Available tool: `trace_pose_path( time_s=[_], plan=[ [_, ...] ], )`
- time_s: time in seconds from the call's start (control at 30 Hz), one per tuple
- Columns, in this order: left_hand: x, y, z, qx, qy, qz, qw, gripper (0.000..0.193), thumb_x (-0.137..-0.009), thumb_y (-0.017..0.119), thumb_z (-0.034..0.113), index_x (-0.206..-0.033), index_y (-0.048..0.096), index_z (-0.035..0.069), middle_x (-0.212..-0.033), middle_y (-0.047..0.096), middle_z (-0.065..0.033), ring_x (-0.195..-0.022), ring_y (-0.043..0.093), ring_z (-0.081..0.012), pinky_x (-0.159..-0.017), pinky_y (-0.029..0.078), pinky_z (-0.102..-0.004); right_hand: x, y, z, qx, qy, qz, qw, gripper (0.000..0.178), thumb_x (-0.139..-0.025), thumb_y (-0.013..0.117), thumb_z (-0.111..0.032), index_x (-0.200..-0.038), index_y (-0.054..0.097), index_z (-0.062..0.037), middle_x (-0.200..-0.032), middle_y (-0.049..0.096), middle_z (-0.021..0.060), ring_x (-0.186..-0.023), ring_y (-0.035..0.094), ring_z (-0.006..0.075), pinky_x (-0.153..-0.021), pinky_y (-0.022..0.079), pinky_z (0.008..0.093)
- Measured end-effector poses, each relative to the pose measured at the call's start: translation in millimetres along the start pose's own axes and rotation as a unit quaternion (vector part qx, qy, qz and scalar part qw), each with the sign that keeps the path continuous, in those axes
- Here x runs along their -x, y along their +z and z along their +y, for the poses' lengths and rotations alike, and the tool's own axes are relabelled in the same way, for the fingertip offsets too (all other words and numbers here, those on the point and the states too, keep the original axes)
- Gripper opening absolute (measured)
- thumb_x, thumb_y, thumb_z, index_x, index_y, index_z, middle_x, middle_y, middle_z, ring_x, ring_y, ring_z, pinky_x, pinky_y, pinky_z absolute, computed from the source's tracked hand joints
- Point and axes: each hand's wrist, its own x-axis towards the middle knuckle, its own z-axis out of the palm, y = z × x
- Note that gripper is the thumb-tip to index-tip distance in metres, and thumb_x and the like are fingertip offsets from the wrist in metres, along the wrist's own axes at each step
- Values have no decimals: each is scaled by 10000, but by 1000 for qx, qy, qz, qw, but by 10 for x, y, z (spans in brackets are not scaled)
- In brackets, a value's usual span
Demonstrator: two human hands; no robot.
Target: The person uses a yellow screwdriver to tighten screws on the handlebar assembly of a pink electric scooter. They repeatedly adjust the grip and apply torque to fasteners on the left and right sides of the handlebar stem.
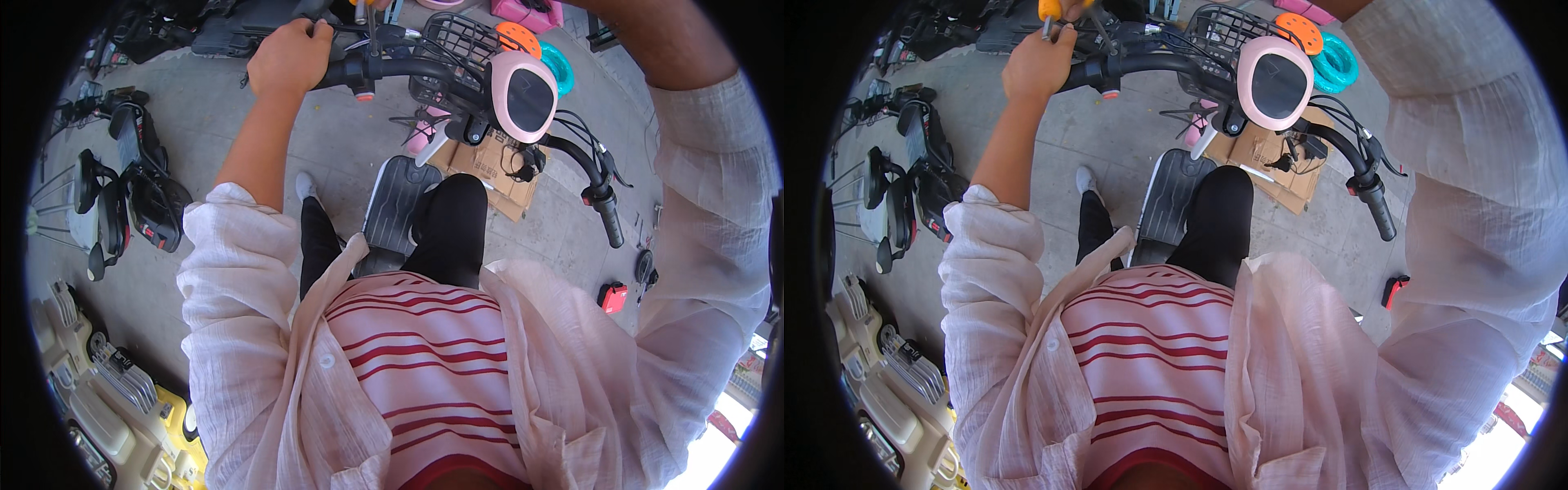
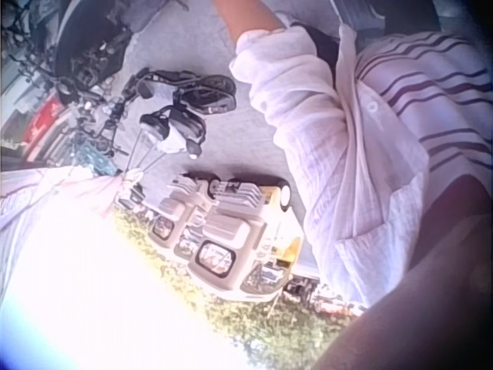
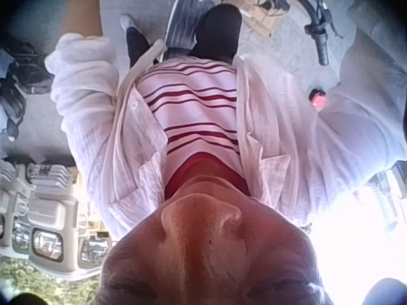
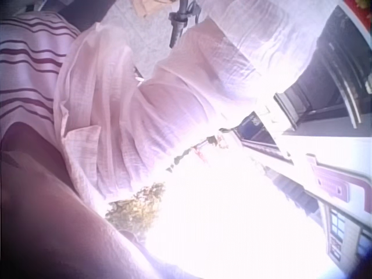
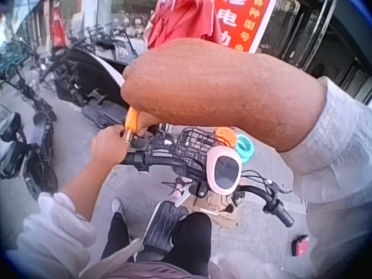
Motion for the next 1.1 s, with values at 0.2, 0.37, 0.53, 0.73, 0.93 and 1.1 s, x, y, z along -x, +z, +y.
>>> trace_pose_path(
  time_s=[0.2,0.37,0.53,0.73,0.93,1.1],
  plan=[
    [1,6,18,22,8,3,1000,453,-969,433,515,-1110,723,196,-1075,737,-109,-1045,682,-334,-881,528,-458,-303,305,-28,-32,120,52,991,340,-882,669,-342,-831,755,-17,-803,718,179,-779,710,367,-692,566,458],
    [4,1,82,30,21,0,999,448,-966,439,505,-1111,726,194,-1070,739,-106,-1028,689,-330,-869,533,-451,-368,424,-87,-11,220,34,975,327,-904,635,-322,-881,740,-13,-807,723,171,-764,712,365,-682,569,470],
    [34,-2,18,35,9,9,999,440,-963,446,495,-1113,735,200,-1057,746,-98,-1006,702,-324,-869,539,-443,-312,434,-93,6,139,-11,990,298,-892,651,-240,-1111,592,-47,-797,705,141,-749,707,358,-623,560,452],
    [45,13,-89,14,-13,10,1000,441,-962,444,497,-1108,739,204,-1054,749,-92,-1003,708,-310,-862,544,-434,-214,491,195,20,-83,82,993,266,-881,619,-130,-1139,554,-124,-897,666,123,-891,697,310,-686,557,406],
    [-26,38,161,30,26,7,999,429,-955,455,492,-1085,740,199,-1036,749,-94,-988,708,-317,-848,542,-440,-298,447,390,146,-156,101,972,251,-836,670,-115,-1066,569,-123,-1013,639,82,-991,659,265,-747,541,358],
    [67,-23,-177,9,-31,3,999,419,-955,459,477,-1046,735,175,-1008,746,-109,-978,704,-321,-840,536,-447,-787,775,470,152,-316,261,899,214,-829,677,-143,-1039,650,-111,-1257,577,66,-1226,571,236,-957,509,322]
  ],
)
